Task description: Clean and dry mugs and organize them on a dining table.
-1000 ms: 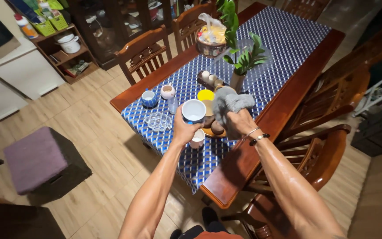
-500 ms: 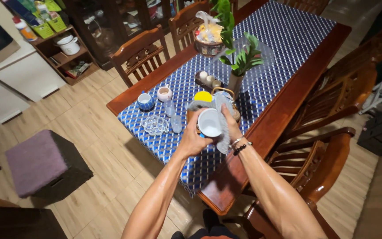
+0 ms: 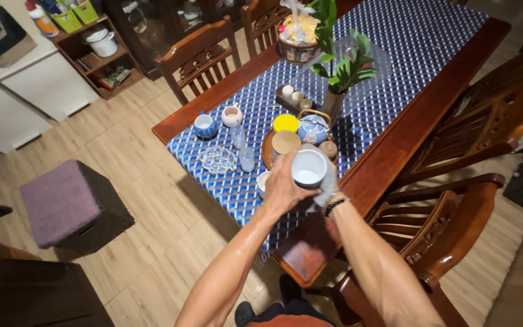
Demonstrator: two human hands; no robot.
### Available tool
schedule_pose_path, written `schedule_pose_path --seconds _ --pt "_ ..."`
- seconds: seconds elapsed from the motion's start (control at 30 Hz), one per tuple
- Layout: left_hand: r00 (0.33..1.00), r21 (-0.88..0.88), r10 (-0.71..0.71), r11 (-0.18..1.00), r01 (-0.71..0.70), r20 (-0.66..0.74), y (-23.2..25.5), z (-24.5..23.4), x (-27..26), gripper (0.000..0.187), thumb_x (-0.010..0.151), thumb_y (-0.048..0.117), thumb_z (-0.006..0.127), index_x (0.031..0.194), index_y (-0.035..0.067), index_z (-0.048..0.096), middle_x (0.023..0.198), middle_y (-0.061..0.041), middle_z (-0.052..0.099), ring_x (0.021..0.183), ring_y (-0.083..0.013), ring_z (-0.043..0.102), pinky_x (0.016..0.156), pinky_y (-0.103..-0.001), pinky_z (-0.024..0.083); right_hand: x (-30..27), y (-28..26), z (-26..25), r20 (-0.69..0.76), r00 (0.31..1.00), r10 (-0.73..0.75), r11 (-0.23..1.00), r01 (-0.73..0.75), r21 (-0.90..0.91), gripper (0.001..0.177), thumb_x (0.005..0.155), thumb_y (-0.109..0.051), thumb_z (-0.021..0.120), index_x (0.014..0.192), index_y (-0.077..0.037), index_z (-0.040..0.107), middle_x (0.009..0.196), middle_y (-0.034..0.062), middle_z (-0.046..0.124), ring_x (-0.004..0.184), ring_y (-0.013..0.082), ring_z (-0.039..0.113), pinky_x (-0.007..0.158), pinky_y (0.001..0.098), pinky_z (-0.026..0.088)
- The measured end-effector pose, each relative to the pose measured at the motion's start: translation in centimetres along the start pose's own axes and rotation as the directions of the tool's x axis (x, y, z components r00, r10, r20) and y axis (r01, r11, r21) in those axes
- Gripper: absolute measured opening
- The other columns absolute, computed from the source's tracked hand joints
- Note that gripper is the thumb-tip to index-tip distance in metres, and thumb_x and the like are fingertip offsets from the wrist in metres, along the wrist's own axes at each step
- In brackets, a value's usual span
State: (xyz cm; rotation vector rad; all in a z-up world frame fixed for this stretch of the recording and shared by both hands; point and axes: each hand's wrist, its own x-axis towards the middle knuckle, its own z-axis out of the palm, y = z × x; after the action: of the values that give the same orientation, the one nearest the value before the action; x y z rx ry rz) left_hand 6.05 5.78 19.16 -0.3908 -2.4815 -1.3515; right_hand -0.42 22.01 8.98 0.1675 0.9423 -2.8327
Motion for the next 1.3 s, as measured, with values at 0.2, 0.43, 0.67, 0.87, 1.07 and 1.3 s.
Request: schedule_pose_path --seconds 0.2,0.43,0.67,0.87,1.07,1.3 --pt "0.94 0.059 0.157 0.981 -0.183 0.304 0.1 -0.4 0.2 0.11 0.046 0.036 0.104 0.14 0.013 0.051 0.118 -0.015 0.062 0.114 -0.0387 0.06 0.096 -0.051 0.048 2.9 -0.5 -11.1 -0.037 0.986 0.164 0.926 -0.167 -0.338 0.034 0.103 -0.025 0.048 0.124 -0.005 0.067 0.118 0.0115 0.075 0.107 0.0237 0.073 0.091 0.0374 0.061" --pt "0.958 0.016 -0.082 0.997 0.081 0.273 -1.5 3.3 -3.7 0.103 0.059 0.026 0.096 0.148 0.017 0.046 0.127 -0.014 0.06 0.113 -0.0397 0.064 0.092 -0.05 0.054 1.0 0.5 -9.6 -0.223 0.897 0.381 0.893 -0.42 -0.164 0.033 0.105 -0.039 0.058 0.114 -0.008 0.067 0.103 0.0081 0.074 0.086 0.0226 0.073 0.078 0.0385 0.062" --pt "0.954 -0.162 -0.148 0.967 0.195 0.262 -6.3 2.0 -2.0 0.105 0.056 0.025 0.099 0.147 0.013 0.047 0.136 -0.016 0.062 0.126 -0.034 0.063 0.106 -0.043 0.05 2.2 3.6 -10.4 -0.14 0.968 0.21 0.943 -0.238 -0.234 0.038 0.105 -0.035 0.054 0.127 -0.006 0.067 0.118 0.0077 0.074 0.102 0.0196 0.071 0.089 0.0342 0.059" --pt "0.899 -0.137 0.131 0.987 -0.08 0.418 -5.8 -1.0 -0.9 0.113 0.051 0.03 0.101 0.149 0.012 0.047 0.143 -0.018 0.06 0.131 -0.0355 0.058 0.108 -0.044 0.046 2.7 4.8 -11.9 -0.01 0.94 0.341 0.909 -0.333 -0.249 0.037 0.102 -0.027 0.054 0.13 -0.007 0.066 0.122 0.0062 0.073 0.109 0.0181 0.071 0.093 0.0327 0.059" --pt "0.927 0.046 -0.16 0.987 0.154 0.339 -5.7 0.1 -2.8 0.108 0.048 0.033 0.099 0.142 0.01 0.05 0.136 -0.015 0.063 0.125 -0.035 0.06 0.103 -0.044 0.049 2.5 6.0 -12.5 -0.221 0.926 0.306 0.845 -0.371 -0.386 0.034 0.102 -0.03 0.059 0.119 -0.003 0.071 0.105 0.0075 0.075 0.088 0.0188 0.072 0.075 0.0323 0.059" --pt "0.896 0.095 -0.28 0.96 0.264 0.345 -5.2 -0.5 -3.7 0.103 0.05 0.038 0.1 0.136 0.011 0.051 0.125 -0.016 0.069 0.118 -0.0363 0.065 0.096 -0.047 0.052 0.8 5.9 -11.2 -0.224 0.971 0.081 0.681 -0.218 -0.699 0.043 0.108 -0.036 0.062 0.109 0.006 0.073 0.092 0.0104 0.071 0.074 0.0179 0.065 0.063 0.0337 0.053"
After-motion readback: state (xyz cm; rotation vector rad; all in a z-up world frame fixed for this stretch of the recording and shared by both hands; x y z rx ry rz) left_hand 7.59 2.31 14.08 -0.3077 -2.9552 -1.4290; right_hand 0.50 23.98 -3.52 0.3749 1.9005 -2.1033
